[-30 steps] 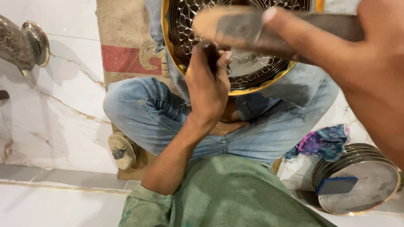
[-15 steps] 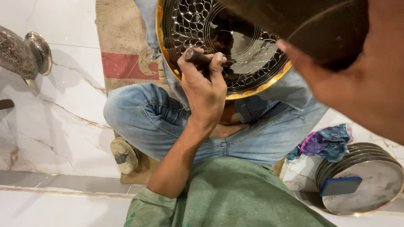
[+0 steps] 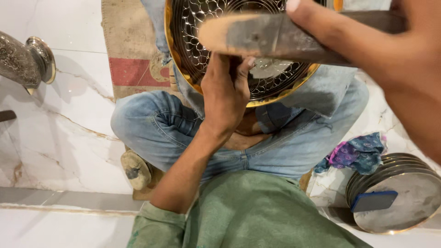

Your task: The person sits cross-legged on the floor with a decorative brass plate on their lap and engraves its patterned surface, holding a chisel against the metal with one hand and striking it with a wooden mallet held in the other hand. They reposition the chisel across different areas of the plate and briefly wipe the plate with a cloth before resuming hammering.

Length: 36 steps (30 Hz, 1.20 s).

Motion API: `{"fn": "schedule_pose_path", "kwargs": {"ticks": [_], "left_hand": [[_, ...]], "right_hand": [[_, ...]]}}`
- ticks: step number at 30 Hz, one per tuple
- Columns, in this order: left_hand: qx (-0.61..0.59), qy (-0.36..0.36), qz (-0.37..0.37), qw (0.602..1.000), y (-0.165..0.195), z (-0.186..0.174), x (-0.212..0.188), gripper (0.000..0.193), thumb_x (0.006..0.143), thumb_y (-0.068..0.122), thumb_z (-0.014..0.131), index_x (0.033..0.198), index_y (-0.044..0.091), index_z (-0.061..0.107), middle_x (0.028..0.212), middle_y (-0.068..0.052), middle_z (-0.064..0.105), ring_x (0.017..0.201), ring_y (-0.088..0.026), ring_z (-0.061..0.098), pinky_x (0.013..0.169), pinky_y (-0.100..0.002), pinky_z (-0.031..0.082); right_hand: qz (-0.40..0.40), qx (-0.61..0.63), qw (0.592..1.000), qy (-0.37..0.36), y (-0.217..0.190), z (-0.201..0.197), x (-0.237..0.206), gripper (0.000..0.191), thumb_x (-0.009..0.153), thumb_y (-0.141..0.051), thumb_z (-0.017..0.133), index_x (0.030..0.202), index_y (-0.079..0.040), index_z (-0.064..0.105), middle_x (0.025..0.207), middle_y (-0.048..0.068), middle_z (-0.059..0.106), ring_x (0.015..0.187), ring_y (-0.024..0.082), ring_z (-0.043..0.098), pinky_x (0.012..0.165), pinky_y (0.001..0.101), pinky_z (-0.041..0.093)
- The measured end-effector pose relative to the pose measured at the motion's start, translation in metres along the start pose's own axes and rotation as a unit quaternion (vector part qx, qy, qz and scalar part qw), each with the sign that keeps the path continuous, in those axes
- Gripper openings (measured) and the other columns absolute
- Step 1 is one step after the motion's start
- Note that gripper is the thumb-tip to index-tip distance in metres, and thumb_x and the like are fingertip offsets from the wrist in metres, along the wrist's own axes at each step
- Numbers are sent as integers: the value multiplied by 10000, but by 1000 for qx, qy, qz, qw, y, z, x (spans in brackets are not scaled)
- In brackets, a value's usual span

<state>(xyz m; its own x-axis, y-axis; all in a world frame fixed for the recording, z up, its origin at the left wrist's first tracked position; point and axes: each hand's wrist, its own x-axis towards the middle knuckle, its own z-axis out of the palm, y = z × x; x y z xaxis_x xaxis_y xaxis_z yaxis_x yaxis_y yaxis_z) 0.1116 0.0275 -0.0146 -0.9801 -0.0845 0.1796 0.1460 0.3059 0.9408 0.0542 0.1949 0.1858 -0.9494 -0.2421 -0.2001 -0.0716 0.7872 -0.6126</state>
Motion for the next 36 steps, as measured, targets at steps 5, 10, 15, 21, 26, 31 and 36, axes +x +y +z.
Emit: {"fn": "schedule_pose_path", "kwargs": {"ticks": [5,10,15,21,26,31,36], "left_hand": [[-17,-4,21,1000,4,-2,3,258,1109,93,650,1305,3,509,1056,-100,601,918,-178,705,785,-290,631],[18,-65,18,998,2,-8,10,279,1085,94,687,1306,19,534,1065,-94,639,896,-199,701,765,-330,604],[12,-144,115,983,-6,-16,27,358,1076,77,722,1378,75,530,1107,-109,642,979,-263,713,814,-344,587],[23,-302,232,924,-14,-17,64,436,1014,81,738,1401,78,537,1137,-126,635,1044,-359,671,892,-456,553],[48,-379,258,887,-14,-11,80,442,961,147,773,1360,77,596,1077,-122,664,964,-379,675,828,-486,541],[-35,-379,218,899,-5,-14,84,506,917,-54,678,1390,98,586,1172,-112,686,1014,-299,731,882,-392,610],[-85,-332,107,934,-3,-26,72,568,991,-41,717,1467,88,435,1182,-102,696,1037,-234,758,908,-356,630]], "right_hand": [[-91,-108,990,-14,14,-1,-15,493,887,49,619,1378,6,590,1119,194,690,958,309,713,817,408,574],[-91,-91,991,-21,31,0,-25,491,937,49,604,1424,-2,560,1123,203,674,961,304,700,821,409,568],[30,-21,999,-25,65,7,-57,490,987,49,590,1470,-10,529,1126,213,658,965,299,686,826,409,561],[50,-107,989,86,113,43,-113,595,943,22,681,1497,-5,466,1170,222,647,1019,298,668,879,414,561],[101,21,969,224,133,89,-148,691,951,12,746,1551,-40,408,1169,196,652,1015,277,670,902,401,574],[68,-294,948,100,132,104,-161,1008,772,11,893,1607,-113,343,1052,217,714,889,360,701,769,425,572],[150,45,945,287,124,118,-162,995,856,60,836,1643,-95,246,1087,168,674,947,284,673,854,388,568]]}}
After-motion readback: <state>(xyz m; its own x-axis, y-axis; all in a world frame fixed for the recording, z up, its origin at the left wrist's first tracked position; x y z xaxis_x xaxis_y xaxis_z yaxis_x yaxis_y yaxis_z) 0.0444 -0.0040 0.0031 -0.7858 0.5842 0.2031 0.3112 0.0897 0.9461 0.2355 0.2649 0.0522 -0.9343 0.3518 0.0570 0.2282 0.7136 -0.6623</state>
